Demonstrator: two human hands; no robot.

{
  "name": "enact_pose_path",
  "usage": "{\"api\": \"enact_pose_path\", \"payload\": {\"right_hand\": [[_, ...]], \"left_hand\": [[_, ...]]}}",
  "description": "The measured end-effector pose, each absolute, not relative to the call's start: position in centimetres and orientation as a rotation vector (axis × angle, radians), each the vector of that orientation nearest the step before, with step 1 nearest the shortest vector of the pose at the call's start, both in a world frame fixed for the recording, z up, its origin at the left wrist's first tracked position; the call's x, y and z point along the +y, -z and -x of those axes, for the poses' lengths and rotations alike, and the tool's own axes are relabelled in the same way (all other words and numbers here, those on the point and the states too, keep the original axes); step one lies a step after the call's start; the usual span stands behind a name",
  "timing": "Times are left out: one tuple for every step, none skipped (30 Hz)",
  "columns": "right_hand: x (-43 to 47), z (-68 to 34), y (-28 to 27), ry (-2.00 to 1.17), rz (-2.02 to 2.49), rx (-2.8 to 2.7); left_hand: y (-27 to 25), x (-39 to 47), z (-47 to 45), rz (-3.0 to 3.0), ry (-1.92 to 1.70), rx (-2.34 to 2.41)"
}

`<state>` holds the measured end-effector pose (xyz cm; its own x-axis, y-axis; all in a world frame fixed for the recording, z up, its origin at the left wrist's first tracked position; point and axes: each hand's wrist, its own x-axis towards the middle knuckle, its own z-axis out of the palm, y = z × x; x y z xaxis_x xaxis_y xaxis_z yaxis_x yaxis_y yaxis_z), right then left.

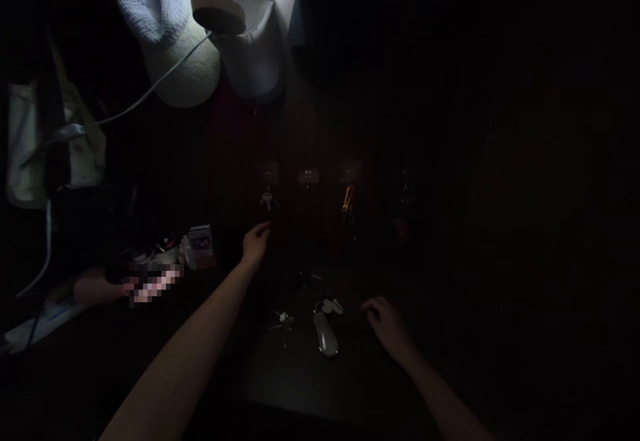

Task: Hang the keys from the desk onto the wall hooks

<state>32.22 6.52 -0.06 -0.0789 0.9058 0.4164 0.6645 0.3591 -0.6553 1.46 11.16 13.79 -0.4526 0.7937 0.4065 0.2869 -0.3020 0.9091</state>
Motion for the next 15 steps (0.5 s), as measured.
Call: {"api": "enact_pose_path", "payload": {"right_hand": [[6.5,-32.2,0.1,-0.375,1.376,-1.821],[6.5,-32.2,0.1,-0.373,1.369,-1.828],[6.6,-32.2,0.1,-0.370,1.360,-1.834],[6.6,-32.3,0.2,-0.367,1.352,-1.837],[6.6,-32.3,0.2,-0.364,1.348,-1.838],[6.6,-32.3,0.2,-0.363,1.348,-1.839],[6.6,-32.2,0.2,-0.363,1.349,-1.839],[6.6,-32.2,0.2,-0.363,1.351,-1.838],[6.6,-32.2,0.2,-0.364,1.356,-1.838],[6.6,-32.2,0.2,-0.363,1.359,-1.841],[6.6,-32.2,0.2,-0.358,1.361,-1.841],[6.6,-32.2,0.2,-0.351,1.362,-1.840],[6.6,-32.2,0.3,-0.343,1.364,-1.839],[6.6,-32.2,0.3,-0.337,1.366,-1.841],[6.6,-32.2,0.3,-0.332,1.368,-1.843]], "left_hand": [[-12.9,10.7,-1.5,-1.358,-1.785,1.554],[-12.1,10.3,-1.5,-1.356,-1.765,1.546],[-11.3,9.8,-1.5,-1.351,-1.746,1.539],[-10.5,9.3,-1.5,-1.344,-1.727,1.533],[-9.7,8.9,-1.5,-1.336,-1.709,1.529],[-9.0,8.4,-1.6,-1.328,-1.692,1.529],[-8.3,8.0,-1.6,-1.321,-1.675,1.531],[-7.7,7.5,-1.6,-1.317,-1.659,1.534],[-7.2,7.1,-1.6,-1.316,-1.643,1.538],[-6.8,6.6,-1.6,-1.317,-1.627,1.540],[-6.4,6.2,-1.6,-1.321,-1.611,1.542],[-6.1,5.8,-1.6,-1.325,-1.594,1.543],[-5.8,5.4,-1.6,-1.330,-1.579,1.544],[-5.6,5.1,-1.6,-1.334,-1.564,1.545],[-5.3,4.7,-1.5,-1.339,-1.549,1.545]]}}
